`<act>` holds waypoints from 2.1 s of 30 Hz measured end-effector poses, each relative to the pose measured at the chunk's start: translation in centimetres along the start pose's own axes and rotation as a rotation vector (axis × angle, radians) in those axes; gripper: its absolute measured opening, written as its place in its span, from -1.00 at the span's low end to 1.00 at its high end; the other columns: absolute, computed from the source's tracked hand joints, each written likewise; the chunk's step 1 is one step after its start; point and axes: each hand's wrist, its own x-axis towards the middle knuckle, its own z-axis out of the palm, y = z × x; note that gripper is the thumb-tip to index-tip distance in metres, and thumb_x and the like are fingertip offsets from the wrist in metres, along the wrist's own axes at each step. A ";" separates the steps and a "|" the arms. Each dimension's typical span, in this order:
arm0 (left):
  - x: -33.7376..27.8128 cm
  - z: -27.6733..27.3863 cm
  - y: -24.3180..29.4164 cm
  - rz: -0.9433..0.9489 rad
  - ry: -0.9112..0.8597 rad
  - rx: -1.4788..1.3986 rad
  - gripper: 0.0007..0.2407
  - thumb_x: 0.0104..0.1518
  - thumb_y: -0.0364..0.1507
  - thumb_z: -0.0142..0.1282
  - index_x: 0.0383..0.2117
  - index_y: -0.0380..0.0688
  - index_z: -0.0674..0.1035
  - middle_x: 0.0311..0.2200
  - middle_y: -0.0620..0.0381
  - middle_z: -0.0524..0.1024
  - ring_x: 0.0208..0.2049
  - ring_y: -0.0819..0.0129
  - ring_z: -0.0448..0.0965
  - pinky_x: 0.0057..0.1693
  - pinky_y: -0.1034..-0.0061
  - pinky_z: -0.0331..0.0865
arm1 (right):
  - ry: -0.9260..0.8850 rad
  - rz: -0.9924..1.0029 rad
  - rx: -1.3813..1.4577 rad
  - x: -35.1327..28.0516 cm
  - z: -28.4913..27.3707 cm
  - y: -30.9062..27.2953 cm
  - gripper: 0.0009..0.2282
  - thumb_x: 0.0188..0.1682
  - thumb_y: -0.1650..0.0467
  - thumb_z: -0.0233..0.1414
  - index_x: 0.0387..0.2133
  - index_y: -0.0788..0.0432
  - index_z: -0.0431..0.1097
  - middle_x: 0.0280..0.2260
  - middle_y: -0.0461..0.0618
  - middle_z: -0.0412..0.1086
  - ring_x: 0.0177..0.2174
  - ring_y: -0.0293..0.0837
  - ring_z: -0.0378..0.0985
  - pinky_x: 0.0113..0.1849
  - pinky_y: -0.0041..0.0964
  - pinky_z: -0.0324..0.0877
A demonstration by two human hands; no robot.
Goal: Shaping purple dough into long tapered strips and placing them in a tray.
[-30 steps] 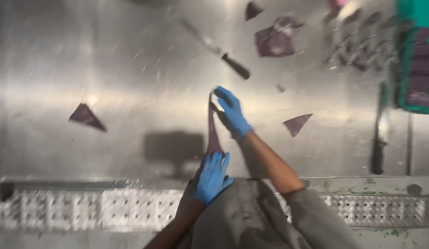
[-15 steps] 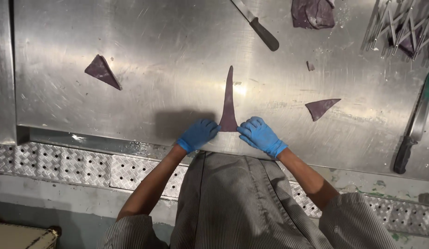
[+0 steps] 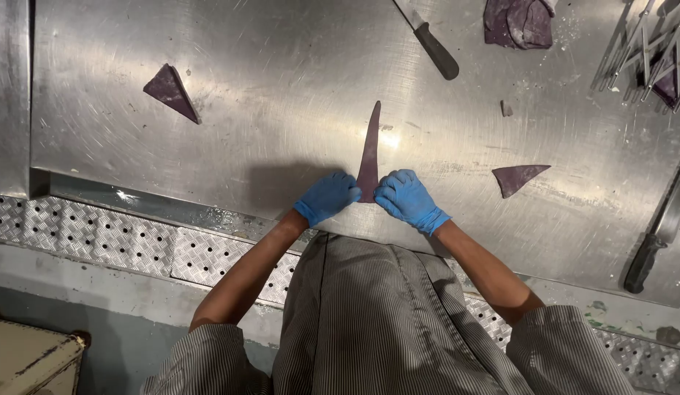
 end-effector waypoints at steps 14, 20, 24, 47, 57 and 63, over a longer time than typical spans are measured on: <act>-0.8 -2.9 3.3 -0.397 0.482 -0.473 -0.77 0.22 -0.35 0.16 -0.04 -0.06 0.52 -0.11 0.05 0.47 0.00 0.08 0.42 0.10 0.21 0.31 | 0.203 0.167 0.197 -1.7 -0.5 -1.2 -0.80 0.04 0.38 0.14 -0.10 0.16 0.42 -0.14 -0.01 0.44 -0.11 0.02 0.46 0.03 -0.09 0.30; -1.7 -1.0 2.9 -0.096 0.328 0.035 -0.79 0.17 -0.33 0.17 -0.11 -0.05 0.61 -0.30 0.18 0.51 -0.23 0.22 0.49 -0.04 0.28 0.36 | 0.036 0.078 -0.096 -1.3 0.2 -1.7 -0.73 -0.06 0.25 0.20 -0.15 0.11 0.51 -0.19 -0.04 0.39 -0.13 -0.04 0.42 0.00 -0.11 0.31; 0.1 -1.5 1.9 -0.068 0.198 0.003 -0.83 0.14 -0.25 0.19 -0.40 -0.04 0.57 -0.41 0.13 0.46 -0.28 0.19 0.48 -0.09 0.25 0.37 | 0.028 0.112 -0.137 -0.5 0.4 -1.4 -0.77 -0.05 0.21 0.21 -0.27 0.07 0.50 -0.20 -0.07 0.37 -0.09 -0.05 0.40 0.03 -0.10 0.31; 2.3 -3.2 1.8 -0.305 0.293 -0.214 -0.77 0.18 -0.24 0.21 -0.23 -0.07 0.48 -0.15 0.01 0.36 -0.06 0.04 0.36 0.10 0.12 0.26 | 0.139 0.099 -0.126 1.3 1.4 -1.2 -0.82 -0.02 0.27 0.26 -0.27 0.04 0.49 -0.18 -0.11 0.35 -0.06 -0.06 0.38 0.09 -0.05 0.27; 1.3 -1.6 1.4 -0.117 0.461 0.022 -0.86 0.17 -0.31 0.26 -0.23 0.03 0.62 -0.32 0.26 0.45 -0.23 0.32 0.50 -0.05 0.35 0.43 | 0.199 0.072 -0.153 1.5 0.8 -0.9 -0.72 -0.04 0.30 0.26 -0.09 0.12 0.54 -0.20 -0.08 0.38 -0.12 -0.08 0.42 0.02 -0.09 0.36; 2.0 -2.6 1.5 -0.139 0.485 -0.120 -0.77 0.08 -0.30 0.26 -0.16 -0.01 0.62 -0.23 0.22 0.50 -0.17 0.26 0.53 -0.01 0.30 0.42 | 0.163 0.123 -0.169 1.8 0.5 -0.2 -0.75 -0.07 0.34 0.27 -0.12 0.06 0.55 -0.21 -0.12 0.39 -0.12 -0.06 0.42 -0.01 -0.12 0.36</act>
